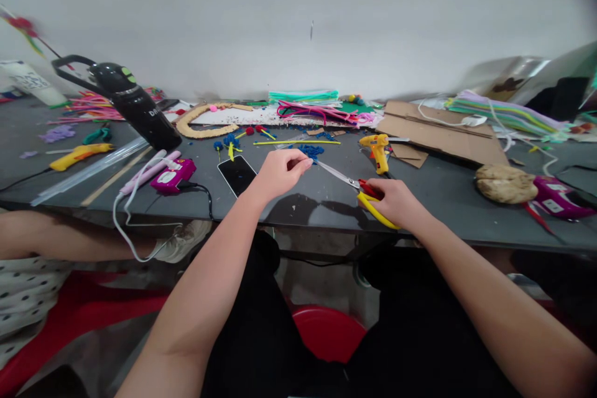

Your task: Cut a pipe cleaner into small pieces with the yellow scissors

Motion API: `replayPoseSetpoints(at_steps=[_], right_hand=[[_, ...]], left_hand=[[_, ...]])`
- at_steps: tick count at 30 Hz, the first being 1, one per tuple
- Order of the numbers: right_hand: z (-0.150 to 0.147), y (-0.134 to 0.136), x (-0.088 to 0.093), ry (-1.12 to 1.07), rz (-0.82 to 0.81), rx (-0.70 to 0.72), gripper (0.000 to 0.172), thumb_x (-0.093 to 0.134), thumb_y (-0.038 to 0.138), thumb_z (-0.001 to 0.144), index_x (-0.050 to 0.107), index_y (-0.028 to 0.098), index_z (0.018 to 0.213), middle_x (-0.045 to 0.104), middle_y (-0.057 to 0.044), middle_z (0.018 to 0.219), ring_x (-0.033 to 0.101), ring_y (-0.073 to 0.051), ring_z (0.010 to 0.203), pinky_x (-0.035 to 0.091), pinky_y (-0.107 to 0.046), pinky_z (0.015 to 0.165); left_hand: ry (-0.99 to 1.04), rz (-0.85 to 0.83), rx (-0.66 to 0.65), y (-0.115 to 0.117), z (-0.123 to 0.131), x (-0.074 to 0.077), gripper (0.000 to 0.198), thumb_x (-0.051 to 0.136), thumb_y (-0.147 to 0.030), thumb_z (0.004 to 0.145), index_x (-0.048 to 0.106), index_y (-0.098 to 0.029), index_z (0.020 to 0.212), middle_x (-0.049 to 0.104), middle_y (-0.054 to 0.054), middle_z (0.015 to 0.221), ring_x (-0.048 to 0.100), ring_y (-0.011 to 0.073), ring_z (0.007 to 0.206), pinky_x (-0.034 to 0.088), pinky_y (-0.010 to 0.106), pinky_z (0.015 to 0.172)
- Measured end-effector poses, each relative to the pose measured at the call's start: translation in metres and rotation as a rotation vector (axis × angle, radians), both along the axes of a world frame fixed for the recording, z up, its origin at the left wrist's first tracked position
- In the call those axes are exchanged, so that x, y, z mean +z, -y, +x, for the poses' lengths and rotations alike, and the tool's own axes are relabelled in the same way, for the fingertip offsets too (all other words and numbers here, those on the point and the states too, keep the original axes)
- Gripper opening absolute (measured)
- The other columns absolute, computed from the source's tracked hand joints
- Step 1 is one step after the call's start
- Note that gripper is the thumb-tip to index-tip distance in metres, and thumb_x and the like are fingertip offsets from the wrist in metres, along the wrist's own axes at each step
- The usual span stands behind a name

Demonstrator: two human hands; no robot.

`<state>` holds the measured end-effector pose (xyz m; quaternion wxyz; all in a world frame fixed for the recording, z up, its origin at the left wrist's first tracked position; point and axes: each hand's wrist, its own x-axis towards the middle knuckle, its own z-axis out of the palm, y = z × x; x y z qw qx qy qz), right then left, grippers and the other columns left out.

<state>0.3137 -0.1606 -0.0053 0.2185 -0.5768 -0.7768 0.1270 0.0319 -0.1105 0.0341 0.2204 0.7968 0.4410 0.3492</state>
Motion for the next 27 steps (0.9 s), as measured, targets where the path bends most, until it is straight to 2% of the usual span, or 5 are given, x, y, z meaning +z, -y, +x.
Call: replayPoseSetpoints(at_steps=[17, 27], right_hand=[[0.0000, -0.0016, 0.0014, -0.002, -0.028, -0.046, 0.029, 0.060, 0.044, 0.074, 0.052, 0.019, 0.062, 0.047, 0.001, 0.056, 0.037, -0.012, 0.055, 0.028, -0.027, 0.055], [0.0009, -0.0012, 0.0003, -0.021, -0.049, -0.009, 0.029, 0.062, 0.044, 0.074, 0.050, 0.019, 0.063, 0.044, 0.003, 0.057, 0.035, -0.012, 0.056, 0.027, -0.027, 0.054]], left_hand=[[0.039, -0.015, -0.020, -0.0026, 0.0002, -0.0027, 0.021, 0.056, -0.032, 0.089, 0.068, -0.016, 0.081, 0.067, 0.002, 0.070, 0.054, 0.0114, 0.059, 0.042, 0.025, 0.060], [0.036, 0.004, -0.018, -0.0049, 0.0003, -0.0038, 0.017, 0.058, -0.028, 0.088, 0.069, -0.016, 0.082, 0.066, 0.002, 0.069, 0.053, 0.0110, 0.058, 0.041, 0.025, 0.058]])
